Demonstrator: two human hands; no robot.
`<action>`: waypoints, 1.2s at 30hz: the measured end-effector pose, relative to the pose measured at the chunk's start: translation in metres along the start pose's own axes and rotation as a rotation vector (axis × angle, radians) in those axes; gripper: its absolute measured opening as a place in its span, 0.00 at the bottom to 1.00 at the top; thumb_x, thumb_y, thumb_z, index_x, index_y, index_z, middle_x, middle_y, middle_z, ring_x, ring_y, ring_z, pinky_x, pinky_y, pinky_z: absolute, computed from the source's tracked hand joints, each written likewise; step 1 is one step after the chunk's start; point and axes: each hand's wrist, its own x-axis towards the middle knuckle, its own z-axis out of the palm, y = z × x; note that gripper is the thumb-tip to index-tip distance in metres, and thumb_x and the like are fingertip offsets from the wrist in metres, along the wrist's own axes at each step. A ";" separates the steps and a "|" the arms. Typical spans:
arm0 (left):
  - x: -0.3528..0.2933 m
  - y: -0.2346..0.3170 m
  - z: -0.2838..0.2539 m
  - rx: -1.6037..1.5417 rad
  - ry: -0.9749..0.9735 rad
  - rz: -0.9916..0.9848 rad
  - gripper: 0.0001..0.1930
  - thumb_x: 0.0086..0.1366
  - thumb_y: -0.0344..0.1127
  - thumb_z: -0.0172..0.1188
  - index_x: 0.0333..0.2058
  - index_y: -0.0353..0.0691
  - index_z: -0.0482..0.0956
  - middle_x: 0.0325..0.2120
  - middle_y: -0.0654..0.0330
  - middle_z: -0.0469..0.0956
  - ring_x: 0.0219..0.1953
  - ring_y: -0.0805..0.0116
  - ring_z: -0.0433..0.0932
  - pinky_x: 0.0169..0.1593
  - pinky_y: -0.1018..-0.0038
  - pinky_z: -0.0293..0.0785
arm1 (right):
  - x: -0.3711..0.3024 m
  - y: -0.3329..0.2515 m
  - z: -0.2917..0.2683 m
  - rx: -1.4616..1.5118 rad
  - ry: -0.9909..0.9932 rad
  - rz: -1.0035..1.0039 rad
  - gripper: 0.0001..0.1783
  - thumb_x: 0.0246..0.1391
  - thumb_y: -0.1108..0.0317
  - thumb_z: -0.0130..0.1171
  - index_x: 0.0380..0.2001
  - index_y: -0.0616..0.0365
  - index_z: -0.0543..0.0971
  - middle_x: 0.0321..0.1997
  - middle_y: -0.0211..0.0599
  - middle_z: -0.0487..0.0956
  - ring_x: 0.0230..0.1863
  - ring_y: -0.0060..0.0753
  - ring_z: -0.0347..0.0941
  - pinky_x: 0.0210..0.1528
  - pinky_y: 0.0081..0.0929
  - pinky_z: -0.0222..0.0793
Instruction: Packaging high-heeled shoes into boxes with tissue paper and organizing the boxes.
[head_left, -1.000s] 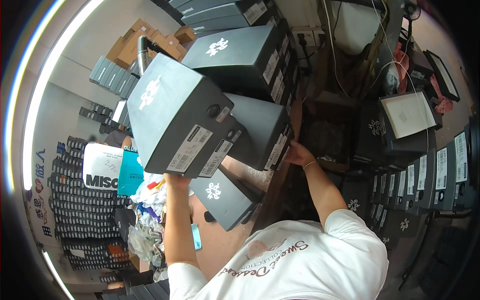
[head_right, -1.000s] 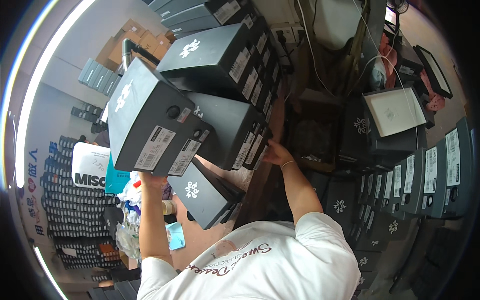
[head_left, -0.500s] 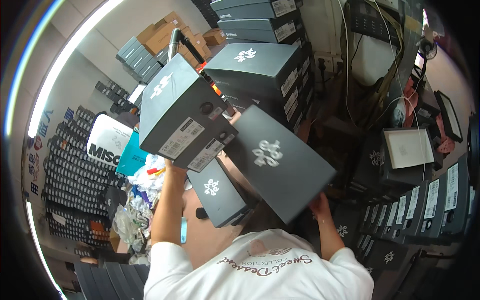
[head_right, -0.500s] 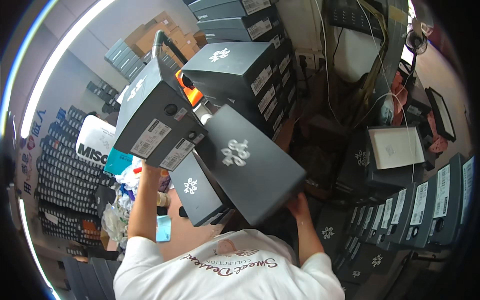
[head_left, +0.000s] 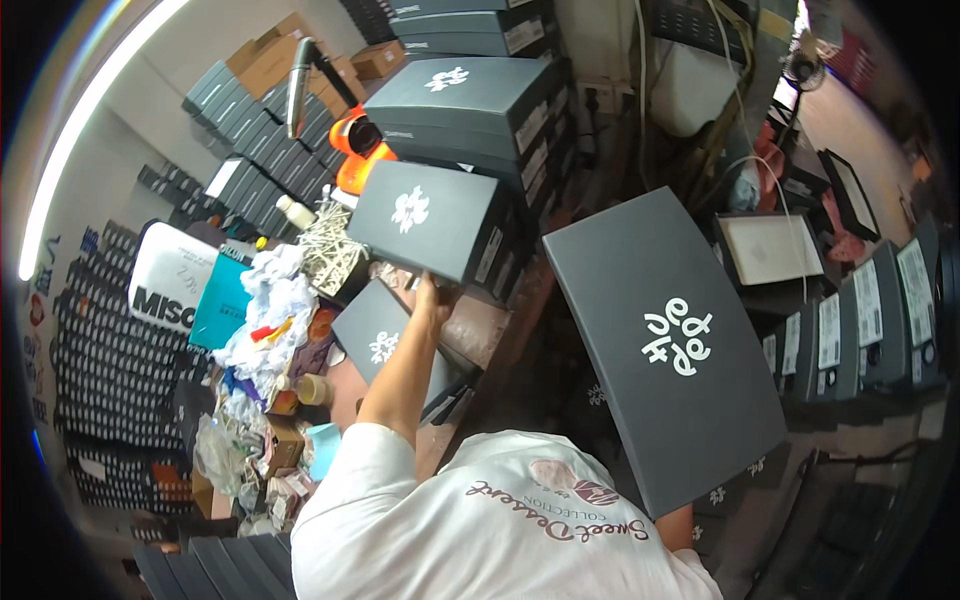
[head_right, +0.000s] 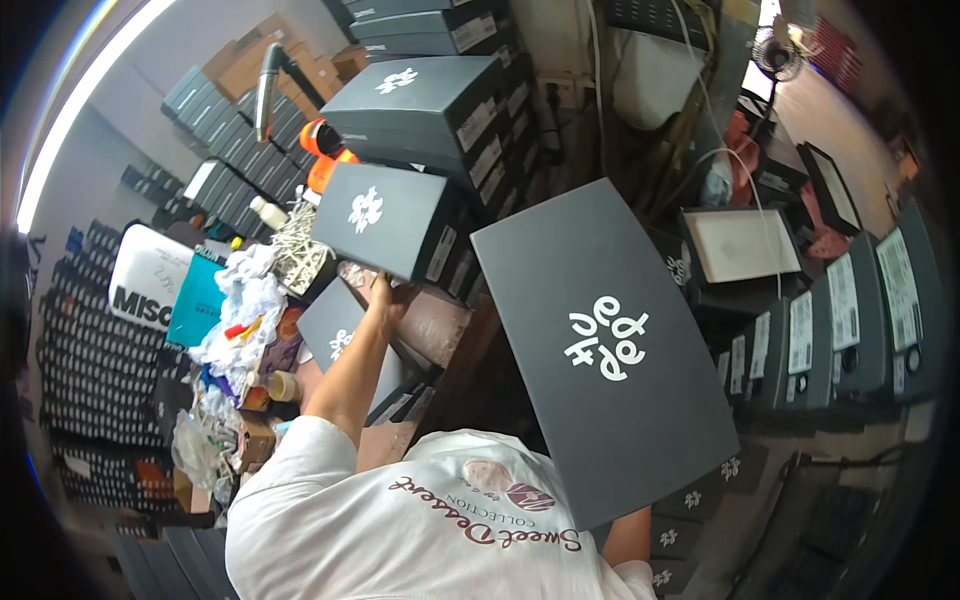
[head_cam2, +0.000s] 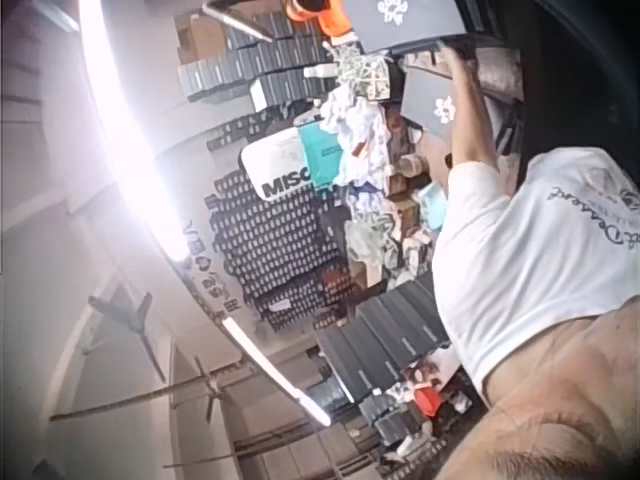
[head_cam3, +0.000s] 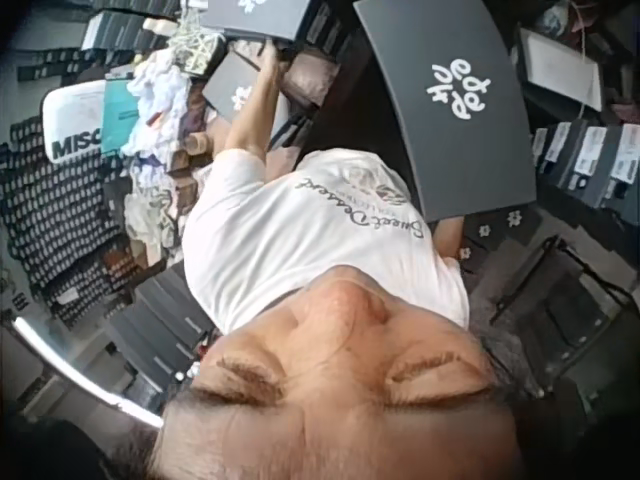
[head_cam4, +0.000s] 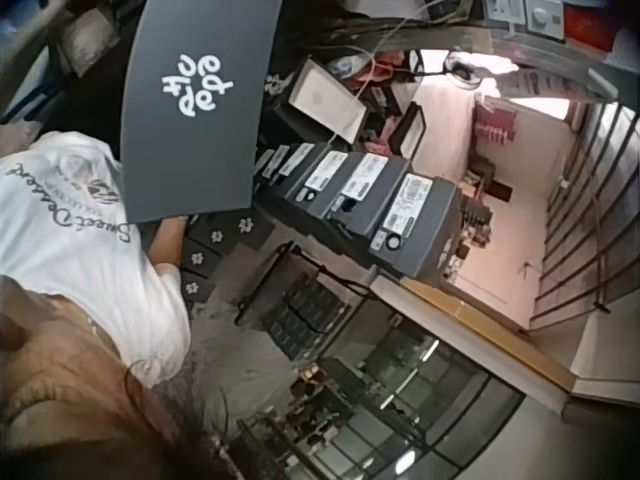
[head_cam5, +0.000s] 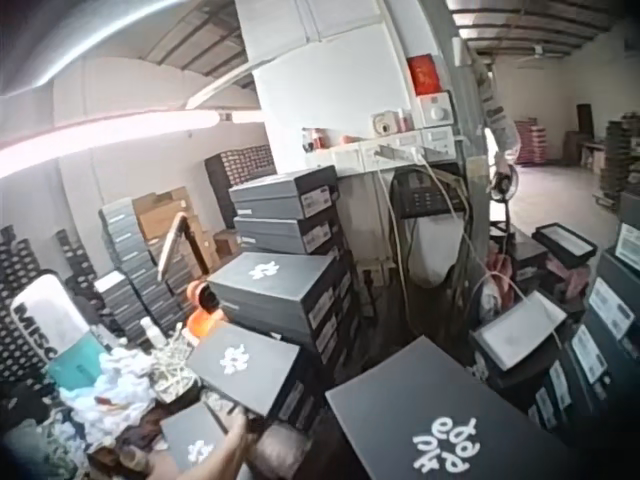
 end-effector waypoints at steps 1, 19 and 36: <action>0.002 -0.011 -0.009 0.002 -0.053 -0.025 0.34 0.64 0.62 0.41 0.63 0.52 0.51 0.61 0.47 0.53 0.61 0.46 0.55 0.57 0.48 0.60 | -0.011 0.001 -0.005 0.005 0.013 -0.019 0.22 0.58 0.53 0.49 0.50 0.56 0.70 0.48 0.36 0.75 0.49 0.36 0.72 0.48 0.39 0.72; -0.274 0.004 -0.067 0.651 -0.677 0.457 0.20 0.65 0.38 0.52 0.53 0.36 0.66 0.45 0.57 0.72 0.45 0.65 0.72 0.49 0.69 0.71 | -0.080 0.173 0.088 -0.039 -0.258 0.163 0.22 0.59 0.54 0.48 0.49 0.59 0.71 0.46 0.38 0.75 0.47 0.36 0.74 0.45 0.37 0.74; -0.140 0.053 -0.230 0.047 -0.231 0.115 0.30 0.66 0.52 0.46 0.60 0.41 0.55 0.54 0.54 0.65 0.54 0.58 0.66 0.55 0.61 0.67 | -0.035 0.266 0.229 -0.992 -0.711 0.469 0.22 0.61 0.53 0.45 0.46 0.62 0.68 0.38 0.40 0.75 0.34 0.34 0.76 0.36 0.32 0.77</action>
